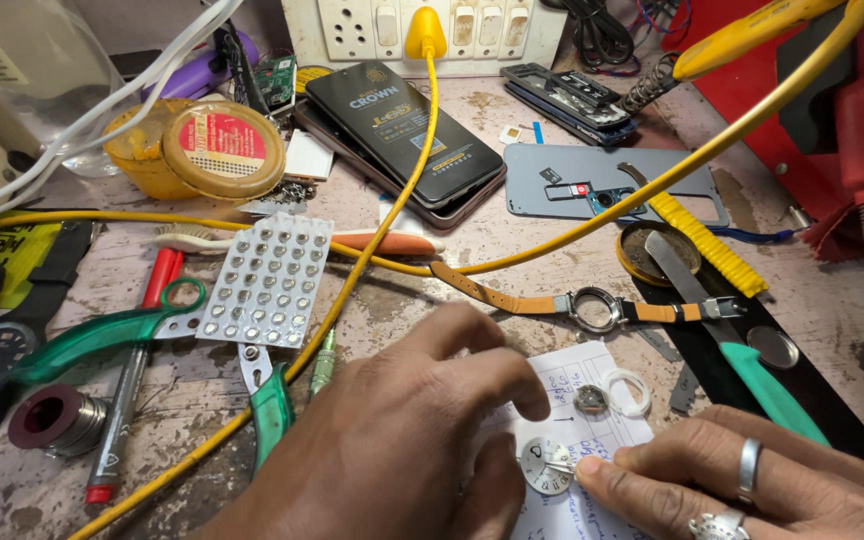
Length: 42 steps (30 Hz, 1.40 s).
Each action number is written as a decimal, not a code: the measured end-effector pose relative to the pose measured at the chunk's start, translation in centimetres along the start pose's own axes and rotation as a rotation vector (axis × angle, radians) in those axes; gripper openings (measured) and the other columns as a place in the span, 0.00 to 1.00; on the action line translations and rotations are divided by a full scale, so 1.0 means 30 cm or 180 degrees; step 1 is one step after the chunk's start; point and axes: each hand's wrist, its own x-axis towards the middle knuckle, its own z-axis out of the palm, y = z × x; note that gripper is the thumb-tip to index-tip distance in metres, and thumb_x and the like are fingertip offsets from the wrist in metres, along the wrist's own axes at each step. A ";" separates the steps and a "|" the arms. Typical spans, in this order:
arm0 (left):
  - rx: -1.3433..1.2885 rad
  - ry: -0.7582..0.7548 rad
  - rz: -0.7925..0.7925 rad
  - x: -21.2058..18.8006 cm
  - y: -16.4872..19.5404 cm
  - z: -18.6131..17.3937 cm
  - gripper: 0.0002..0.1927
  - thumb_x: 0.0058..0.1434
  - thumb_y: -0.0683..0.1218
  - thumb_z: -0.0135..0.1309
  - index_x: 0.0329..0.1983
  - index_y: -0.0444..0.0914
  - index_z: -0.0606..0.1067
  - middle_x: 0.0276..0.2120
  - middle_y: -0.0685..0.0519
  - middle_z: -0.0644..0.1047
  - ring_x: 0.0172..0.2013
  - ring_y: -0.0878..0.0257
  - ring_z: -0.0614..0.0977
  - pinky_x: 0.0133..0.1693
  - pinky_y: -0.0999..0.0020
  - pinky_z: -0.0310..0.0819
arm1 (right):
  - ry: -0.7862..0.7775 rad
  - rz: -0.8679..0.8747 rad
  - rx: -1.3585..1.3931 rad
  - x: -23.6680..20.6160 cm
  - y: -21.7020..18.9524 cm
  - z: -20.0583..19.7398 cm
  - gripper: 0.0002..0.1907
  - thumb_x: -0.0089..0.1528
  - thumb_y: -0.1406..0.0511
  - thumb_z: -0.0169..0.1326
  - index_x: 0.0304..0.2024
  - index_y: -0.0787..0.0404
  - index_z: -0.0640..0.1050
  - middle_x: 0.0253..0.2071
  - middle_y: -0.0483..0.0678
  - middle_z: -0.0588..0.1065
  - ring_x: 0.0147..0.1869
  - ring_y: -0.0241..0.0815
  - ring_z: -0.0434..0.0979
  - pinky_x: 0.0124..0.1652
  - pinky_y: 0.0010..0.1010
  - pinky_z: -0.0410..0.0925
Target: The person repairs a wristwatch at a cluttered workbench. They use tweezers to lift the watch movement from its case, hold and turn small watch parts, and pick at and reposition components of the movement on a paper sheet while the watch case and strap lie on the bench.
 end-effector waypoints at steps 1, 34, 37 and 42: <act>0.0111 0.0081 -0.0030 -0.003 0.006 0.008 0.10 0.52 0.45 0.60 0.39 0.44 0.81 0.49 0.50 0.78 0.40 0.54 0.87 0.43 0.60 0.81 | 0.0004 0.0289 0.0189 -0.006 -0.005 0.013 0.23 0.58 0.58 0.57 0.55 0.34 0.86 0.43 0.28 0.81 0.51 0.26 0.80 0.52 0.24 0.70; 0.0070 -0.0146 0.0225 -0.013 -0.018 -0.003 0.23 0.50 0.55 0.68 0.49 0.46 0.79 0.53 0.51 0.77 0.48 0.49 0.84 0.44 0.56 0.79 | 0.0232 0.0353 0.0319 0.000 0.010 -0.019 0.22 0.55 0.59 0.64 0.53 0.36 0.85 0.40 0.28 0.81 0.47 0.25 0.82 0.45 0.21 0.73; 0.0104 0.0016 0.0336 -0.020 -0.012 -0.002 0.24 0.52 0.59 0.68 0.48 0.44 0.78 0.51 0.50 0.77 0.48 0.47 0.83 0.44 0.54 0.77 | 0.0058 0.0085 0.0348 0.006 0.026 -0.054 0.26 0.54 0.63 0.65 0.57 0.41 0.85 0.42 0.32 0.81 0.48 0.29 0.82 0.46 0.25 0.73; 0.0449 -0.0011 -0.0217 -0.001 0.015 0.048 0.24 0.52 0.64 0.68 0.42 0.46 0.79 0.49 0.52 0.78 0.47 0.49 0.83 0.44 0.52 0.76 | 0.0309 0.0066 0.0311 0.026 0.011 -0.059 0.26 0.56 0.65 0.64 0.58 0.43 0.84 0.42 0.33 0.81 0.48 0.29 0.82 0.46 0.24 0.73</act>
